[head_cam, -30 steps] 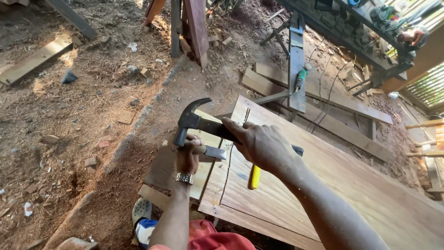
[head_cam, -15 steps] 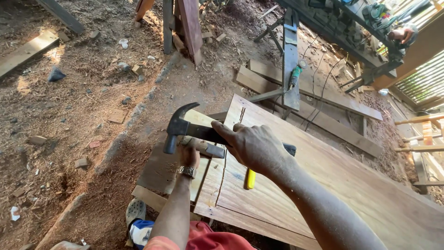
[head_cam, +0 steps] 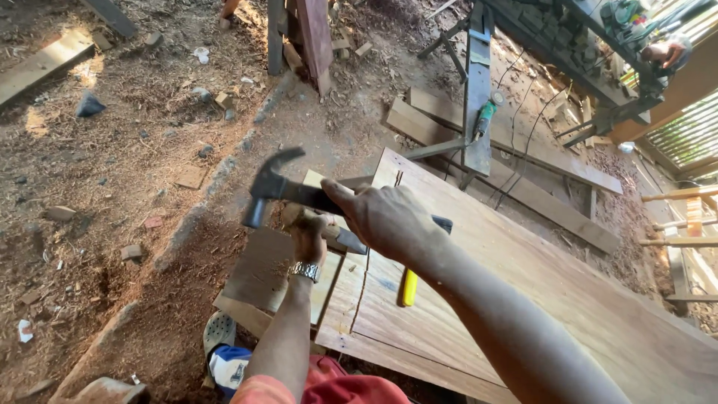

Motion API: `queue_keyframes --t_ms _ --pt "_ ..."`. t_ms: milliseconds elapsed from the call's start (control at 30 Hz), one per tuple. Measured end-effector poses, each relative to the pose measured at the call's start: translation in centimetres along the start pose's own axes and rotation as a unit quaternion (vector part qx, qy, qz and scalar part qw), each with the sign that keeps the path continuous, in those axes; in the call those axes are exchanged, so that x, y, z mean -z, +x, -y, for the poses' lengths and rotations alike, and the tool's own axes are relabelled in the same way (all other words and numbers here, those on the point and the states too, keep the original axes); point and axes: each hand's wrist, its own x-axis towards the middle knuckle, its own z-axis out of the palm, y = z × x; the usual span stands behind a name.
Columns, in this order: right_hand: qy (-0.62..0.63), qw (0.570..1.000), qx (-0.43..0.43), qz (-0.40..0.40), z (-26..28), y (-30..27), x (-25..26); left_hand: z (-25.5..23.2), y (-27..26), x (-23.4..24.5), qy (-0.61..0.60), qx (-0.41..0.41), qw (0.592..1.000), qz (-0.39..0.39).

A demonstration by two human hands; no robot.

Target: Carving a decorative or structural line into a large wooden plank using a hammer and a chisel.

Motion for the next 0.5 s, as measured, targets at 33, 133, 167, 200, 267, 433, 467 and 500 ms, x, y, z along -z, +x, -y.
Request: queue_keyframes --t_ms 33,133,167,200,267,433,467,500 --pt "-0.034 0.995 -0.024 0.090 0.1 0.6 -0.5 1.3 -0.1 -0.3 0.134 -0.036 0.990 0.004" --pt "-0.090 0.983 -0.025 0.155 0.1 1.2 -2.2 0.8 -0.7 -0.3 0.327 -0.087 0.941 -0.016" --pt "-0.117 0.985 -0.003 0.129 0.0 1.7 -2.8 0.3 -0.2 -0.2 0.385 -0.106 0.916 -0.045" --pt "-0.117 0.985 -0.002 0.129 0.4 1.5 -1.7 0.1 0.0 -0.4 0.385 -0.105 0.916 -0.045" --pt "-0.048 0.990 -0.036 0.124 1.1 1.6 0.3 0.0 0.5 -0.7 -0.373 0.233 0.897 -0.048" --pt "-0.048 0.991 -0.051 0.115 -0.3 1.3 -4.3 0.1 -0.3 -0.3 0.109 0.092 0.990 0.009" --pt "-0.089 0.988 -0.037 0.123 -1.1 1.5 -6.1 0.4 -0.2 -0.6 0.197 0.078 0.977 -0.014" --pt "-0.089 0.988 -0.042 0.119 -0.5 1.2 -4.7 0.2 0.1 -0.5 0.197 0.072 0.978 -0.011"
